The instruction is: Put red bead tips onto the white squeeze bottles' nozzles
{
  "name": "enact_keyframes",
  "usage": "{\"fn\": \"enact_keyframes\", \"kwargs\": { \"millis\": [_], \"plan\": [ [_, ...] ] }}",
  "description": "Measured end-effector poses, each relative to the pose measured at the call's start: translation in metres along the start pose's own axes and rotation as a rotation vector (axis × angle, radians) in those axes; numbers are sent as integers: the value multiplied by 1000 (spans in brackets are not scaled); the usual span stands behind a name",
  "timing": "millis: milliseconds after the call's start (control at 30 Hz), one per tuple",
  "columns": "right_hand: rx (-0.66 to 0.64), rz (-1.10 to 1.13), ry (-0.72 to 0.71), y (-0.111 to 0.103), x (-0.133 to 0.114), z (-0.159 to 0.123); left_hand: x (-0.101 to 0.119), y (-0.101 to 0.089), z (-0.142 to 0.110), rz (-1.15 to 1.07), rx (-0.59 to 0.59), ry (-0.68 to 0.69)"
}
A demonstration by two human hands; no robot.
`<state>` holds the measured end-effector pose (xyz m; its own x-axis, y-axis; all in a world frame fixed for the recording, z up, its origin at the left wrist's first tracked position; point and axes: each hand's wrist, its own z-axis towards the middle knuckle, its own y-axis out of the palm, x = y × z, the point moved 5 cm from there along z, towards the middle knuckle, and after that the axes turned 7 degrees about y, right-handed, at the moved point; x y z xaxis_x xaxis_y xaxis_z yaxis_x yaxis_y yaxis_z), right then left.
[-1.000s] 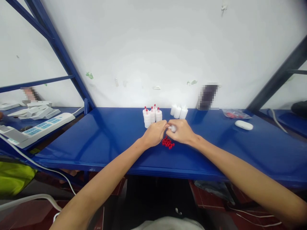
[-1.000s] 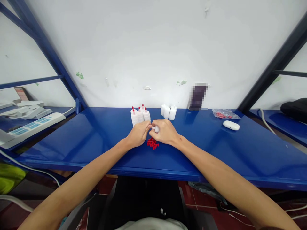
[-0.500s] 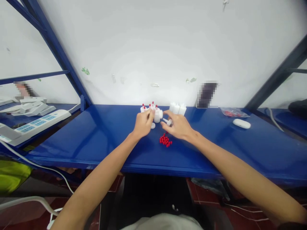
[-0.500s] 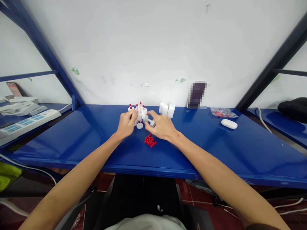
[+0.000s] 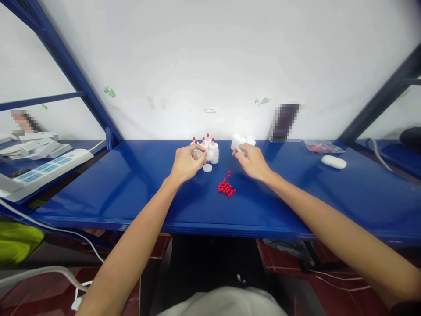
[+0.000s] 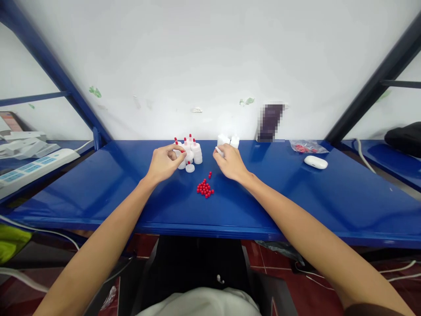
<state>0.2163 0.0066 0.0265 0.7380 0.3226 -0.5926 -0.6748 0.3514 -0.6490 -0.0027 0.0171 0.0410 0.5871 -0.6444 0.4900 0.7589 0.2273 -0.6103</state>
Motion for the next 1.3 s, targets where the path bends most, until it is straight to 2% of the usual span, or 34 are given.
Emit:
{"fn": "enact_keyframes", "kwargs": {
  "millis": [133,333,433,533,600,667,767,833,900,967,1100,1200,1300],
  "plan": [
    [29,74,80,-2,1,-1,-2,9,-2,89,-77,79],
    [146,240,-89,-17,-14,-14,-9,20,-4,261,-174,99],
    [114,299,-95,-16,-12,-15,-4,19,-5,175,-143,131],
    [94,272,-120,-14,-9,-11,11,18,-8,45,-151,241],
    [69,204,-128,-12,-9,-7,25,22,-12,3,-221,343],
    [-7,126,-92,-7,-8,-5,34,28,-15,-23,-319,380],
    [-146,33,-41,0,-7,-5,36,41,-14,-70,-436,304],
    [-185,0,-46,1,-6,-5,35,49,-9,-45,-479,265],
    [-179,-14,-56,1,-5,-4,33,59,-2,53,-528,268],
    [-145,-13,-55,-1,-2,-3,33,70,4,182,-636,285],
    [-83,14,6,-6,5,0,34,88,11,370,-774,287],
    [-59,-16,32,-7,7,1,34,95,12,404,-808,310],
    [-22,-58,7,-7,5,2,30,95,12,332,-821,332]
  ]
}}
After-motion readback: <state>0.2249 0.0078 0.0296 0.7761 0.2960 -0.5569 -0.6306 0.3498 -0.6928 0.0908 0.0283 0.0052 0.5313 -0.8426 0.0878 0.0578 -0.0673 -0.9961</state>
